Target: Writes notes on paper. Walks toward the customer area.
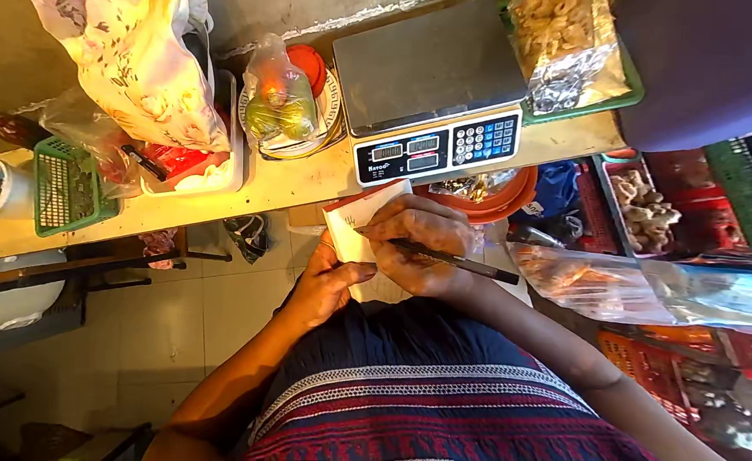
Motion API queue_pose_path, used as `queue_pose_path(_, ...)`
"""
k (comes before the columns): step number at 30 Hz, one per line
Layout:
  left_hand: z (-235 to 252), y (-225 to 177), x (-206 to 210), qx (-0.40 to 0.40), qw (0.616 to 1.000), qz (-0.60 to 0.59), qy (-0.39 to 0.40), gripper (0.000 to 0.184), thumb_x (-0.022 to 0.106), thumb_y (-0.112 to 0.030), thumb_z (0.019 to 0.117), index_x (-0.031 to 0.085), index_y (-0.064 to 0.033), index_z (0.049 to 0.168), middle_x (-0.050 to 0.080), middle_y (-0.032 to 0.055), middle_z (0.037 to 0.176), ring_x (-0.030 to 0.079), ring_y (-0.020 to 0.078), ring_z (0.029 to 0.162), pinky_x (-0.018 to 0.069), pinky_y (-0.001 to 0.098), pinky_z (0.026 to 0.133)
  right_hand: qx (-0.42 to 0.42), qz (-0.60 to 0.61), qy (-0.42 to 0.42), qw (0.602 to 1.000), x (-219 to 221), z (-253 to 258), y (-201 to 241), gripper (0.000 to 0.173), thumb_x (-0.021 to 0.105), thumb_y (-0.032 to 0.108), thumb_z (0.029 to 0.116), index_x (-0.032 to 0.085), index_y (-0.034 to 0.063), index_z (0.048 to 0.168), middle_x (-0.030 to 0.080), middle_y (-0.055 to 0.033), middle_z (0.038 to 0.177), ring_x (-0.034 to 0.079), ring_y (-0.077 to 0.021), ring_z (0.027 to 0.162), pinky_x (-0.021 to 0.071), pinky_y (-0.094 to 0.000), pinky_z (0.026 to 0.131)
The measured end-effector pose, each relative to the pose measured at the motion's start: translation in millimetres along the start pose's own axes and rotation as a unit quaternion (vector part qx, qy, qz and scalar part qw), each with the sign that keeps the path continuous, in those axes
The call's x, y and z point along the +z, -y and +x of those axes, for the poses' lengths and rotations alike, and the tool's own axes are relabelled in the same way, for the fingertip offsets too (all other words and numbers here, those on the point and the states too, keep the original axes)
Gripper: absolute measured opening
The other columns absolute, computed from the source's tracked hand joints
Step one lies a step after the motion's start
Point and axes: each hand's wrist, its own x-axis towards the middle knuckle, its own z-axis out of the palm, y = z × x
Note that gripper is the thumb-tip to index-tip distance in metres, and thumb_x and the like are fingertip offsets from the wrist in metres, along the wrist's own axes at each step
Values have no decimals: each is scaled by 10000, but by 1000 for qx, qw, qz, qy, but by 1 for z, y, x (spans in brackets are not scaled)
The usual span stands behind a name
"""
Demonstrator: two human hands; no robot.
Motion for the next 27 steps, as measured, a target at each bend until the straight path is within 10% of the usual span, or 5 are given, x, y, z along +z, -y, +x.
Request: queue_pose_path(27,12,3,-2,-27,1000,3,-11,466,574,65,898,387,-56,1307,695,18,1109,698,123,1038,574,352,952,18,8,13,1000,-9,0,-14,38,643,11,801,644,-5,766,660,-79,827,653,-96,815,558,-196,689)
